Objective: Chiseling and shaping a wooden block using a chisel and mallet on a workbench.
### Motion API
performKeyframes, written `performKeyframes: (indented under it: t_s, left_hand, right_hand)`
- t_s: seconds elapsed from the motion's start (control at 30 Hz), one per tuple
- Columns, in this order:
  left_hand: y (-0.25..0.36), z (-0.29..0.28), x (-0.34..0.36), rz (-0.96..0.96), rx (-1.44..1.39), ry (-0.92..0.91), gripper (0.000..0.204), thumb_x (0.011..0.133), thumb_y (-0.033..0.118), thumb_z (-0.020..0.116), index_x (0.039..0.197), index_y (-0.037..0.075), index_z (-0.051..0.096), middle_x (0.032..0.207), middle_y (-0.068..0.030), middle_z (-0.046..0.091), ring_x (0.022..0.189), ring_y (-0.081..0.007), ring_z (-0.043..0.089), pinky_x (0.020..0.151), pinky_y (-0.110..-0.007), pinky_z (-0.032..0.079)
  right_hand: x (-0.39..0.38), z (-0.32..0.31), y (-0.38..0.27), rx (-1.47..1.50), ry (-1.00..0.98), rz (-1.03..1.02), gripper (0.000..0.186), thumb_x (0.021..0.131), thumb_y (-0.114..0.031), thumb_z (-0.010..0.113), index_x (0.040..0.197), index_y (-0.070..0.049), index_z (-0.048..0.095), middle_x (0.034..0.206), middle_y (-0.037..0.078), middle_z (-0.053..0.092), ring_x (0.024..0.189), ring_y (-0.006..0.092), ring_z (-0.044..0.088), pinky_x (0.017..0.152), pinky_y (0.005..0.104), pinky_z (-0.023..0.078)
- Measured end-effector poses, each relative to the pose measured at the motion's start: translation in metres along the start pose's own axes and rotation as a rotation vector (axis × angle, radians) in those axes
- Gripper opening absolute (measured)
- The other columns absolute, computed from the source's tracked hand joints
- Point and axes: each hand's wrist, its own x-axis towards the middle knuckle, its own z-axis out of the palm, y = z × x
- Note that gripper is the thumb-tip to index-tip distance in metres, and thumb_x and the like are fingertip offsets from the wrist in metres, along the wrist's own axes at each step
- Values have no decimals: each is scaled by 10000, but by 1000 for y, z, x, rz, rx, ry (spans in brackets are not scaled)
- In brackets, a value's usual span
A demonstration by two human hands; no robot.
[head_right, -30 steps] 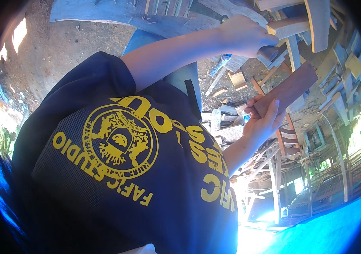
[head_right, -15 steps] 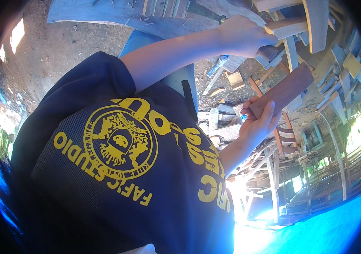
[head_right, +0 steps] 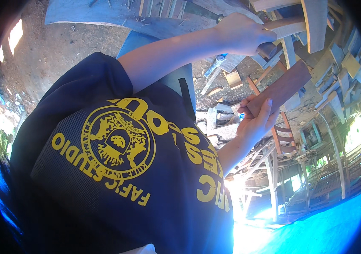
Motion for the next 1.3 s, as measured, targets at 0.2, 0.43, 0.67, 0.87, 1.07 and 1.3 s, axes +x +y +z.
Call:
performKeyframes:
  t_s: [0.2, 0.43, 0.67, 0.87, 1.07, 1.3]
  left_hand:
    - [-1, 1, 2, 23, -2, 31, 377, 737, 265, 690, 1107, 274, 617, 786, -23, 668, 697, -221, 675, 592, -362, 546]
    - [-2, 2, 5, 7, -17, 31, 390, 729, 264, 690, 1111, 275, 610, 742, -35, 650, 651, -215, 663, 559, -351, 538]
    - [-4, 3, 5, -1, -17, 9, 395, 732, 266, 689, 1117, 277, 601, 735, -32, 645, 654, -212, 666, 552, -350, 536]
    - [-4, 4, 6, 8, 3, 1, 411, 728, 275, 698, 1127, 281, 600, 758, -25, 660, 665, -208, 669, 562, -344, 537]
    - [-2, -1, 8, -10, -14, -22, 374, 739, 264, 685, 1105, 276, 609, 761, -17, 661, 663, -207, 668, 563, -347, 535]
    - [-10, 4, 14, -35, -129, 19, 355, 751, 197, 636, 1079, 333, 623, 786, -16, 676, 688, -212, 681, 581, -357, 545]
  right_hand:
    - [3, 3, -1, -1, -5, 1, 499, 919, -304, 603, 1232, 18, 386, 733, 161, 602, 537, 207, 584, 424, 268, 461]
    - [8, 1, 0, -3, -16, -4, 480, 918, -303, 601, 1211, 18, 398, 733, 164, 603, 539, 208, 584, 419, 270, 461]
    - [10, 3, 0, -15, -35, -7, 477, 917, -305, 600, 1199, 20, 394, 730, 164, 606, 536, 208, 587, 420, 267, 468]
    - [12, 3, 1, -3, -35, 6, 487, 910, -297, 609, 1202, 18, 379, 738, 170, 606, 534, 212, 587, 423, 269, 478]
    - [11, 2, 3, 5, -29, 2, 499, 907, -296, 613, 1207, 22, 373, 742, 175, 605, 536, 216, 590, 413, 265, 479]
    - [10, 4, 0, -10, -34, 7, 504, 914, -296, 600, 1232, 22, 370, 741, 179, 603, 536, 217, 590, 412, 262, 477]
